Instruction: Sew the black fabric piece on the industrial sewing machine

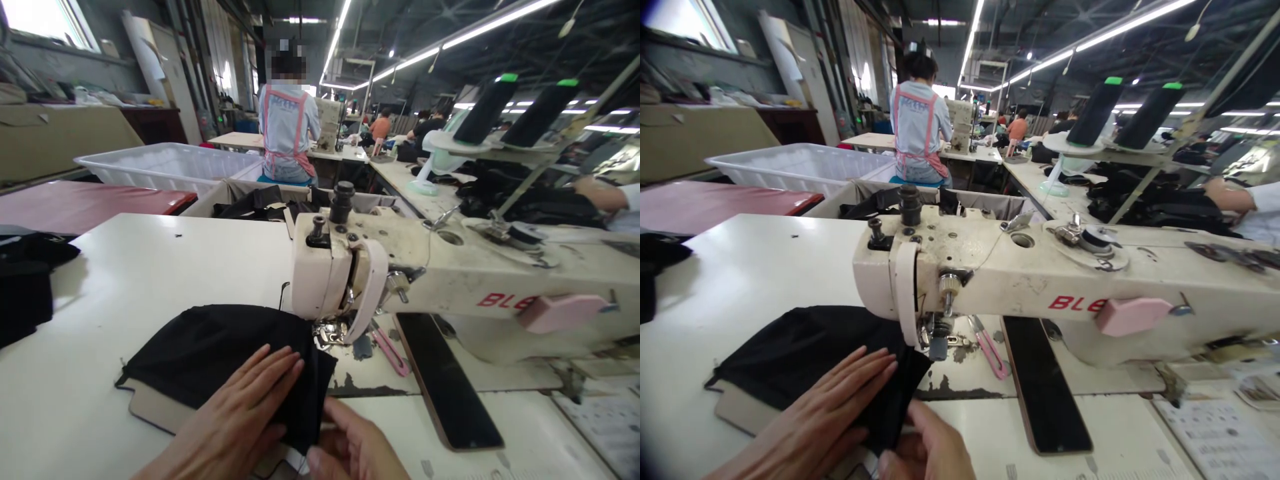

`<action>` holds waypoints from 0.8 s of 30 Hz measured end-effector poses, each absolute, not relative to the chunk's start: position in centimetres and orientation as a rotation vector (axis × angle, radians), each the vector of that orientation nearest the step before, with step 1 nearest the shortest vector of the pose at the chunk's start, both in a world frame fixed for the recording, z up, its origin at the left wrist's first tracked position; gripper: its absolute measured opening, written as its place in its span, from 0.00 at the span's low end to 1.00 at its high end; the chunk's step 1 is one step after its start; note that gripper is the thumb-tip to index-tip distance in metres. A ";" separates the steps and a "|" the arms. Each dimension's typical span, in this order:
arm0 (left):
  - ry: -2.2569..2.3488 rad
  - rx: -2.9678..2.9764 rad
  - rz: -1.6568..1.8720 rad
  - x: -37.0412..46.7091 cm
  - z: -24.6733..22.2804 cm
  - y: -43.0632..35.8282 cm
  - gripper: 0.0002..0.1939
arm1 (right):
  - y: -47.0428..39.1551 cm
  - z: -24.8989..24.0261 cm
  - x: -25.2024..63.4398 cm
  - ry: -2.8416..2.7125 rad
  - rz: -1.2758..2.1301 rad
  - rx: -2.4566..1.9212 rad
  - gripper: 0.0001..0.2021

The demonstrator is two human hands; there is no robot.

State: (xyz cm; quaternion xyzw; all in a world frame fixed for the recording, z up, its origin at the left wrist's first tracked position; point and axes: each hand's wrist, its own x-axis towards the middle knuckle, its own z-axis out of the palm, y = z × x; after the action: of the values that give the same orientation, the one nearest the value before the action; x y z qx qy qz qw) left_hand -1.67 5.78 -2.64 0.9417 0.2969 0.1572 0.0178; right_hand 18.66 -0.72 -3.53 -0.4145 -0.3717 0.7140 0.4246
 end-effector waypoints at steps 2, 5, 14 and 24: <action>0.760 2.947 0.414 -1.4 -1.8 5.6 0.38 | 0.0 -3.4 18.6 -0.902 1.617 -1.054 0.27; 0.676 2.952 0.361 -1.1 -0.9 5.5 0.42 | 1.3 -2.9 19.1 -0.865 1.604 -0.994 0.24; 0.741 2.741 0.473 -0.4 -0.1 6.3 0.28 | 3.0 -1.8 19.9 -0.662 1.672 -1.156 0.19; 1.059 1.999 0.692 5.5 -1.5 9.3 0.07 | 3.0 -2.4 20.2 -0.708 1.671 -1.166 0.19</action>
State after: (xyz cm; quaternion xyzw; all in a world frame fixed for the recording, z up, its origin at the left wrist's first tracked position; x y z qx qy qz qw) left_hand 5.47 9.28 -1.48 0.7821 0.4144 0.2708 0.3785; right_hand 20.24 3.03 -2.39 -0.4762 -0.2892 0.6828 0.4726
